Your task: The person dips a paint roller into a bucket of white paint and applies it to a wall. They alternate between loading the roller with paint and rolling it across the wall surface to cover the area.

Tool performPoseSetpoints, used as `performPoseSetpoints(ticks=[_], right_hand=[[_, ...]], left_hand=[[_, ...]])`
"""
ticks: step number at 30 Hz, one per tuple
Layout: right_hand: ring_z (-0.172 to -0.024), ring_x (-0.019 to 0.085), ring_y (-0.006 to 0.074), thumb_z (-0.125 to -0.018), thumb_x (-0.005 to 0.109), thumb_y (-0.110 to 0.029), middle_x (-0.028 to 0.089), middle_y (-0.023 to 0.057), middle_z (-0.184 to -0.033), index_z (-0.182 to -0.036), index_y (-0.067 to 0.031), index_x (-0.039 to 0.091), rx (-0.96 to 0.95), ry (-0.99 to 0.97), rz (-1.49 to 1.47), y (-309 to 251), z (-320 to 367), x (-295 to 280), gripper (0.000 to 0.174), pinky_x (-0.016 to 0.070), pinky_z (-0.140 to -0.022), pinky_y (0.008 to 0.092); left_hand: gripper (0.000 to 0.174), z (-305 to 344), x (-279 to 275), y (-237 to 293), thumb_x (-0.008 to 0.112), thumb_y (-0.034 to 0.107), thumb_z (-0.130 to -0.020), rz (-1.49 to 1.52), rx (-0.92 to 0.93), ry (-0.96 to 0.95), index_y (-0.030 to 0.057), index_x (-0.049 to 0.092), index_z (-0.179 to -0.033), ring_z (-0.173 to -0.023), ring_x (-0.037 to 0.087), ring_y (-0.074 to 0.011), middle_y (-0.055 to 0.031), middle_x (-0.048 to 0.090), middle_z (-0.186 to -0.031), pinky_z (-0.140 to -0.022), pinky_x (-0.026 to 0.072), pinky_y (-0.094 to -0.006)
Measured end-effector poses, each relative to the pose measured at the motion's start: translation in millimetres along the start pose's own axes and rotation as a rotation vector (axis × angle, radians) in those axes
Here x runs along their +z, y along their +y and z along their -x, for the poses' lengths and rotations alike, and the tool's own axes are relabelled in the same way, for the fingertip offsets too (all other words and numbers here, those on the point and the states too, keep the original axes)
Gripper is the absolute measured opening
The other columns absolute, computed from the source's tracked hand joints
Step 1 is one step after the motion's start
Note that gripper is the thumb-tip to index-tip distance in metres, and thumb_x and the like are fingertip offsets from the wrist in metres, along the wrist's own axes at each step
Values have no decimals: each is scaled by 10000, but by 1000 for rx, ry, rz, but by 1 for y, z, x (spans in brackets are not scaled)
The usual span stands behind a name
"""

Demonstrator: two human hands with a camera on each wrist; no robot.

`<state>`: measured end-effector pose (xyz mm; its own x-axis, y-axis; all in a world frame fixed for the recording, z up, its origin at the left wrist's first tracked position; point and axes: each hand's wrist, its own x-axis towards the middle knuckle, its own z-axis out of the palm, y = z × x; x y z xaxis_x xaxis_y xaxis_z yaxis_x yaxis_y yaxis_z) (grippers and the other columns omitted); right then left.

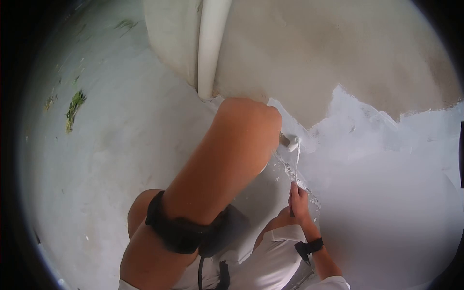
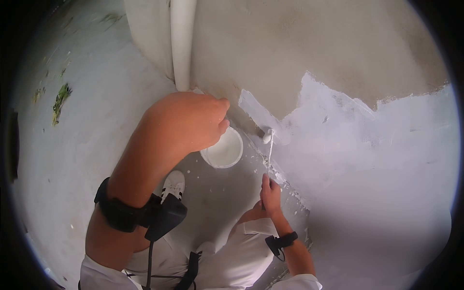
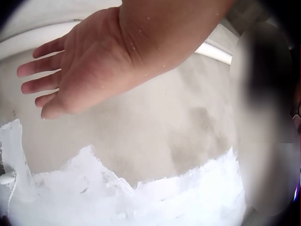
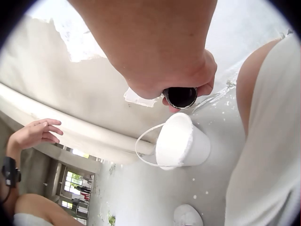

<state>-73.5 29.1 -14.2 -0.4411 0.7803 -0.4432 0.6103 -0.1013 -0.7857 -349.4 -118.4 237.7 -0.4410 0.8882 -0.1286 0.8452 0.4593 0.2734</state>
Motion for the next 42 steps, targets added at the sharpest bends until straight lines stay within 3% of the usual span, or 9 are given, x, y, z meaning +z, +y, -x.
performPoseSetpoints(ticks=[12, 16, 23, 29, 31, 35, 42], right_hand=[[-356, 457, 125, -975, 493, -523, 462, 32, -497, -728, -3, 541, -56, -154, -16, -68, -71, 88, 578, 362, -350, 287], [-354, 452, 124, -972, 494, -533, 464, 36, -495, -733, 0, 543, -35, -152, -30, -63, -60, 70, 585, 365, -351, 285], [-348, 402, 103, -988, 487, -506, 428, 6, -493, -722, -50, 509, 69, -55, -15, -30, 12, -19, 528, 333, -334, 262], [-347, 383, 95, -1014, 443, -480, 419, 9, -502, -712, -64, 481, 105, -7, -65, -18, 55, -65, 516, 332, -312, 254], [-349, 382, 96, -1016, 436, -481, 416, 8, -498, -715, -65, 483, 111, -4, -162, -13, 59, -70, 516, 328, -311, 254], [-347, 366, 98, -1020, 422, -480, 410, 4, -494, -719, -70, 484, 125, 41, -287, -12, 74, -65, 513, 324, -310, 252], [-356, 369, 87, -1007, 462, -486, 405, -1, -500, -711, -80, 467, 8, 111, -144, 2, 53, -32, 502, 320, -312, 247]], left_hand=[[157, 15, -8, -18, 525, 162, -934, 0, -43, 32, 38, 596, -999, -911, 642, -335, -134, 666, -950, -772, 518, -455], [142, 8, -7, -13, 526, 146, -935, -44, -43, 17, 40, 586, -1008, -927, 635, -332, -128, 660, -969, -780, 516, -451], [183, -15, 2, -10, 528, 211, -957, -40, -38, -121, 45, 569, -1022, -918, 629, -342, -130, 647, -955, -775, 510, -453], [198, -7, -7, -1, 548, 234, -950, 5, -33, -96, 45, 561, -1007, -889, 628, -339, -127, 655, -968, -745, 495, -451], [203, 2, 0, -6, 549, 234, -948, 34, 35, 19, 45, 564, -1020, -891, 629, -340, -128, 659, -967, -747, 495, -453], [227, 6, -9, -1, 549, 235, -947, -39, -10, -36, 45, 572, -1069, -906, 630, -338, -129, 665, -973, -763, 495, -456], [234, -2, 3, -12, 545, 240, -947, 21, -36, -68, 53, 574, -1086, -874, 637, -343, -146, 669, -947, -744, 490, -458]])
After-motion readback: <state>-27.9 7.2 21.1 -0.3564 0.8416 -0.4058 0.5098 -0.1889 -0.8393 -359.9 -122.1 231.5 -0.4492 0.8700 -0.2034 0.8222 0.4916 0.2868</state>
